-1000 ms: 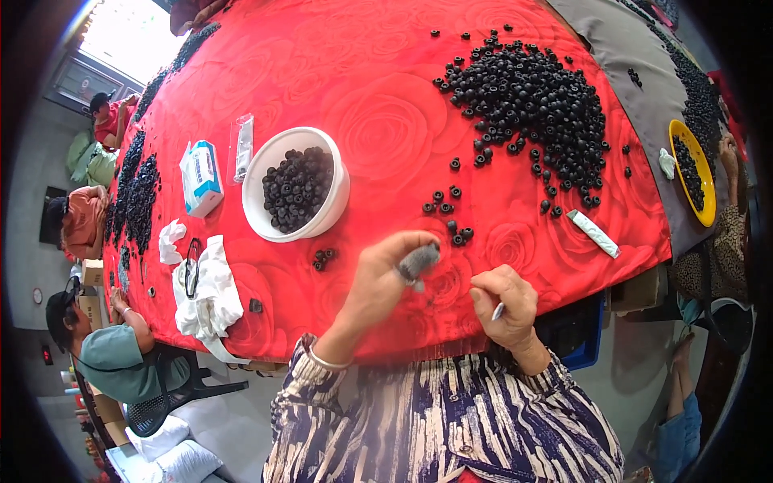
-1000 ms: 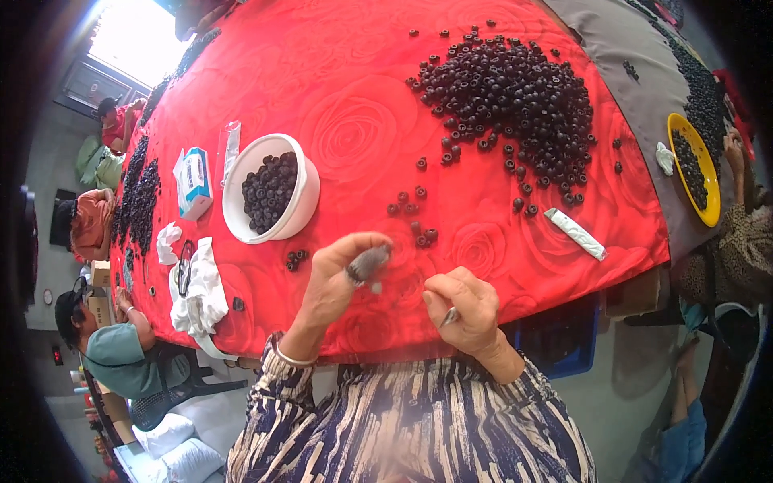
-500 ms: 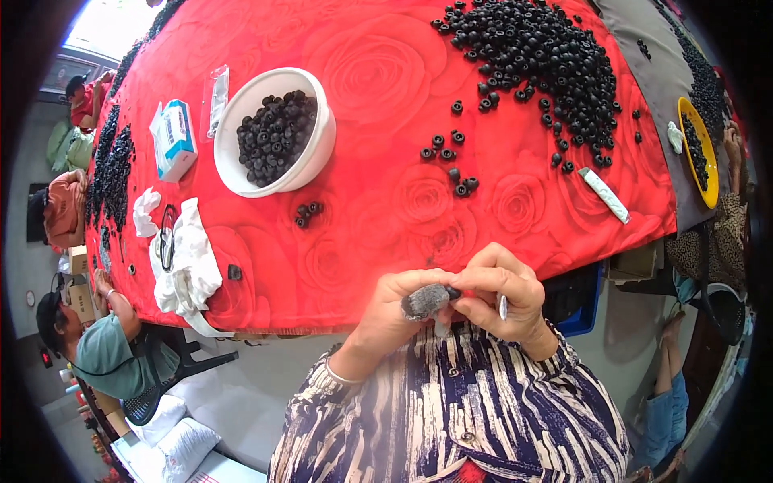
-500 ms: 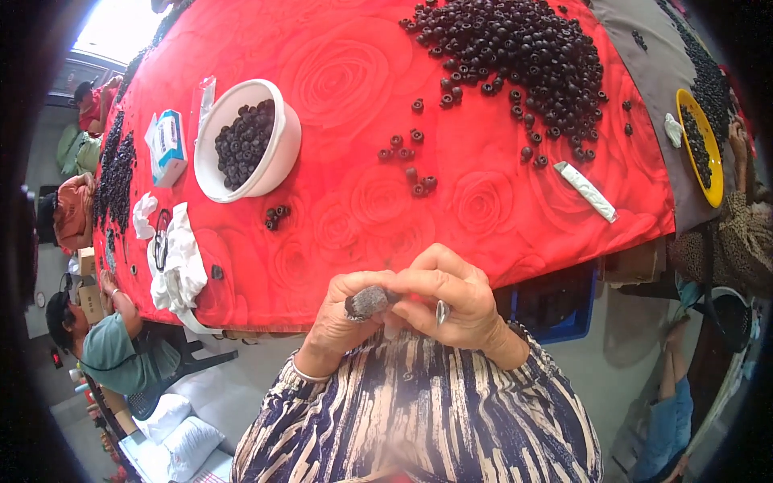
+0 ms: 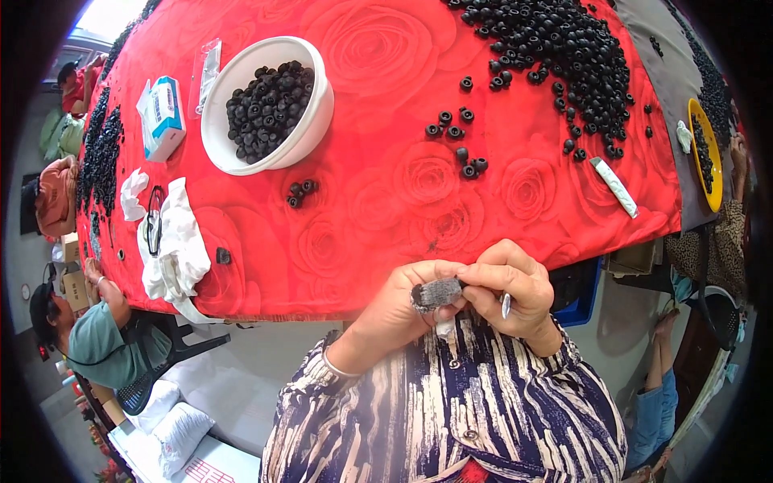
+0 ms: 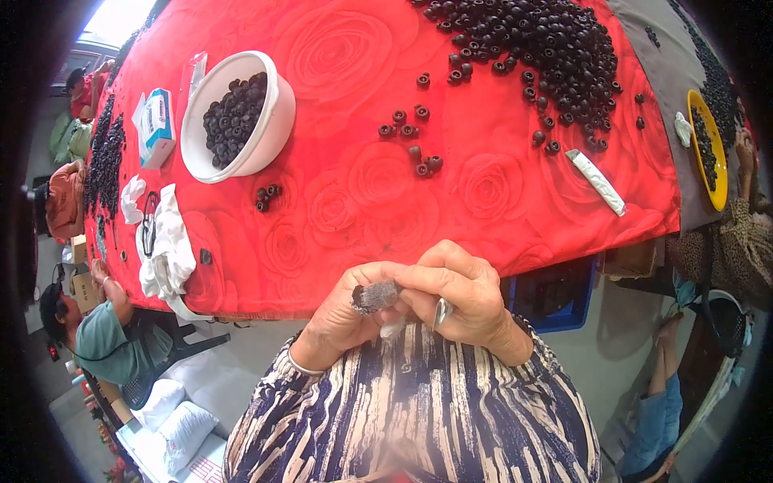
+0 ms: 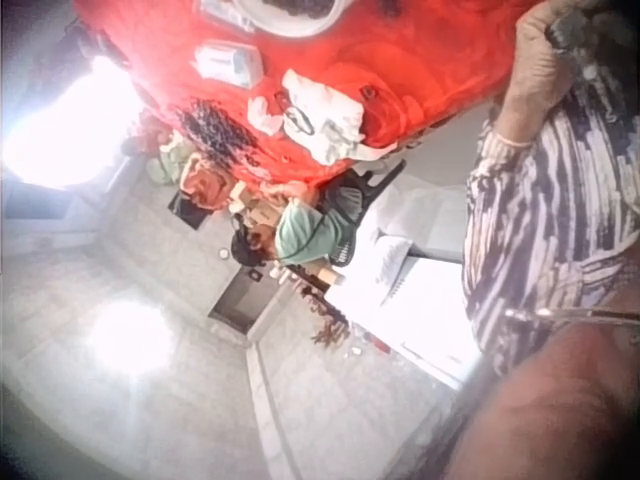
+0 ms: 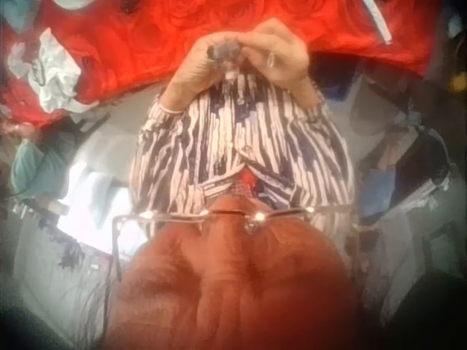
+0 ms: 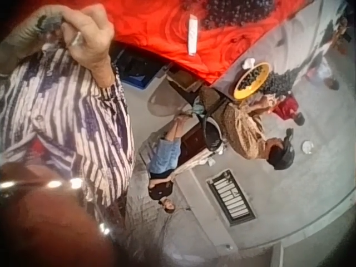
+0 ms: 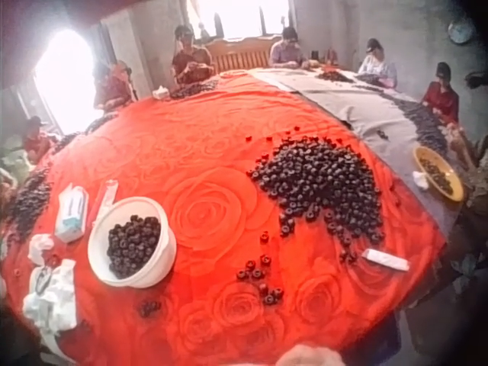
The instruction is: The person sorts small black rubber or plastic industrial components by hand on a table, inspecting them one by one.
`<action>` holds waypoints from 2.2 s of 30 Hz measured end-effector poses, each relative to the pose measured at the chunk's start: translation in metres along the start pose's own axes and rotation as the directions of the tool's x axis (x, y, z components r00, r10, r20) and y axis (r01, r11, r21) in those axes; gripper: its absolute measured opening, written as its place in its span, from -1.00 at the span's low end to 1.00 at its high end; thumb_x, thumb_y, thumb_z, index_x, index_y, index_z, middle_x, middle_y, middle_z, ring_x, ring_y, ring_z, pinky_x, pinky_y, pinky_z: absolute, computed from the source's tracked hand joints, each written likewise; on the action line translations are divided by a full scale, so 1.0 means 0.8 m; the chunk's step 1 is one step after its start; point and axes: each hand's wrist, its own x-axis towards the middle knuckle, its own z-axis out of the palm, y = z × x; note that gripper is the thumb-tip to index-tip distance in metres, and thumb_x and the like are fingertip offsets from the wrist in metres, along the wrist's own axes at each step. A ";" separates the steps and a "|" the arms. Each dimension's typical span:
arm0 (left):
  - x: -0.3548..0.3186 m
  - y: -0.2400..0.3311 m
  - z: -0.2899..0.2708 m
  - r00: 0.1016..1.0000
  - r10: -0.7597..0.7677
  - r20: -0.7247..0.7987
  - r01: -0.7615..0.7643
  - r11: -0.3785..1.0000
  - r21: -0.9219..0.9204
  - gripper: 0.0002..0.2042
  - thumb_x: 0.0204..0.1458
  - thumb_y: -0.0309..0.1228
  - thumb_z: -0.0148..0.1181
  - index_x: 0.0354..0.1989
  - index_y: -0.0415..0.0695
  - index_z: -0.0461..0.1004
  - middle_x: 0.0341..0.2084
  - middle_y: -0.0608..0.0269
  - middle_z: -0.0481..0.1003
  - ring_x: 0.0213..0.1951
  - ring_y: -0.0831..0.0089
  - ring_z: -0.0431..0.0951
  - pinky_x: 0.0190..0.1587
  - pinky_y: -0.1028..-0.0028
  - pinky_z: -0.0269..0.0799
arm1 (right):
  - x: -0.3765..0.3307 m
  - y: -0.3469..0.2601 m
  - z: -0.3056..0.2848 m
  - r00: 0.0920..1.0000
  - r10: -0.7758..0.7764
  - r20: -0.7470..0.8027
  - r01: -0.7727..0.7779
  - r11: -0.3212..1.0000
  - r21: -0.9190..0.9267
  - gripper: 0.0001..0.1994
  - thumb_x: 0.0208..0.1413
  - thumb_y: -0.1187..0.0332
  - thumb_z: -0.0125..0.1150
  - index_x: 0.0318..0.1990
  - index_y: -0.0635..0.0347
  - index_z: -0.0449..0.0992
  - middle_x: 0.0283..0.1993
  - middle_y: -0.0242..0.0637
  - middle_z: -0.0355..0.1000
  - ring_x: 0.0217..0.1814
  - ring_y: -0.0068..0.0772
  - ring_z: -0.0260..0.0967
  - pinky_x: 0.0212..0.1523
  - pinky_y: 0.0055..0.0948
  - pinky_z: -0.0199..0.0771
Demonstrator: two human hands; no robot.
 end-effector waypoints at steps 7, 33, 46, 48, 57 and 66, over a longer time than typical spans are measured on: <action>-0.001 0.007 0.001 0.994 -0.054 0.097 0.058 0.997 -0.048 -0.82 0.10 -0.47 0.08 -0.14 -0.23 0.44 -0.44 0.26 0.51 -0.46 0.63 0.49 -0.42 0.67 0.42 | -0.002 -0.002 -0.002 0.998 0.064 0.005 -0.064 0.998 -0.020 -0.73 -0.23 0.63 0.31 -0.27 0.30 0.54 -0.45 -0.24 0.40 -0.49 -0.47 0.35 -0.53 -0.58 0.32; -0.003 -0.011 -0.005 0.980 -0.091 0.177 0.101 0.994 -0.051 -0.84 0.02 -0.47 0.20 -0.22 -0.19 0.50 -0.47 0.28 0.51 -0.49 0.61 0.50 -0.46 0.66 0.41 | -0.011 -0.002 -0.009 0.973 -0.219 0.065 0.223 0.973 -0.060 -0.72 -0.15 0.38 0.39 -0.27 0.35 0.53 -0.50 -0.26 0.38 -0.65 -0.44 0.28 -0.65 -0.50 0.22; -0.021 -0.009 0.012 0.998 -0.018 0.058 0.012 0.996 0.088 -0.80 0.06 -0.47 0.16 -0.16 -0.27 0.48 -0.46 0.29 0.51 -0.46 0.65 0.48 -0.43 0.67 0.37 | -0.012 -0.014 -0.011 0.970 -0.232 0.072 0.238 0.969 -0.072 -0.67 -0.34 0.51 0.45 -0.31 0.36 0.53 -0.54 -0.36 0.33 -0.70 -0.54 0.21 -0.68 -0.54 0.08; -0.020 -0.010 0.014 1.000 0.021 0.001 -0.021 0.993 0.114 -0.79 0.07 -0.47 0.15 -0.15 -0.28 0.48 -0.45 0.30 0.50 -0.45 0.66 0.47 -0.43 0.67 0.37 | -0.014 -0.011 -0.010 0.964 -0.260 0.060 0.265 0.957 -0.116 -0.67 -0.35 0.52 0.45 -0.33 0.35 0.51 -0.55 -0.37 0.33 -0.71 -0.55 0.22 -0.68 -0.56 0.08; -0.021 0.001 0.009 0.994 0.088 0.062 -0.097 0.981 0.166 -0.82 0.08 -0.52 0.11 -0.15 -0.28 0.48 -0.30 0.34 0.47 -0.35 0.67 0.44 -0.29 0.67 0.36 | -0.011 -0.015 -0.019 0.974 0.150 0.167 -0.164 0.984 0.071 -0.74 -0.10 0.46 0.23 -0.23 0.35 0.38 -0.53 -0.22 0.30 -0.58 -0.30 0.30 -0.59 -0.37 0.22; -0.021 0.009 0.016 0.990 0.135 0.042 -0.140 0.891 0.432 -0.79 0.06 -0.61 0.05 -0.12 -0.31 0.46 -0.27 0.29 0.45 -0.25 0.60 0.43 -0.19 0.63 0.35 | -0.010 -0.015 -0.021 0.935 0.275 0.223 -0.282 0.960 0.000 -0.83 -0.06 0.58 0.09 -0.25 0.33 0.36 -0.52 -0.18 0.30 -0.54 -0.20 0.32 -0.50 -0.35 0.29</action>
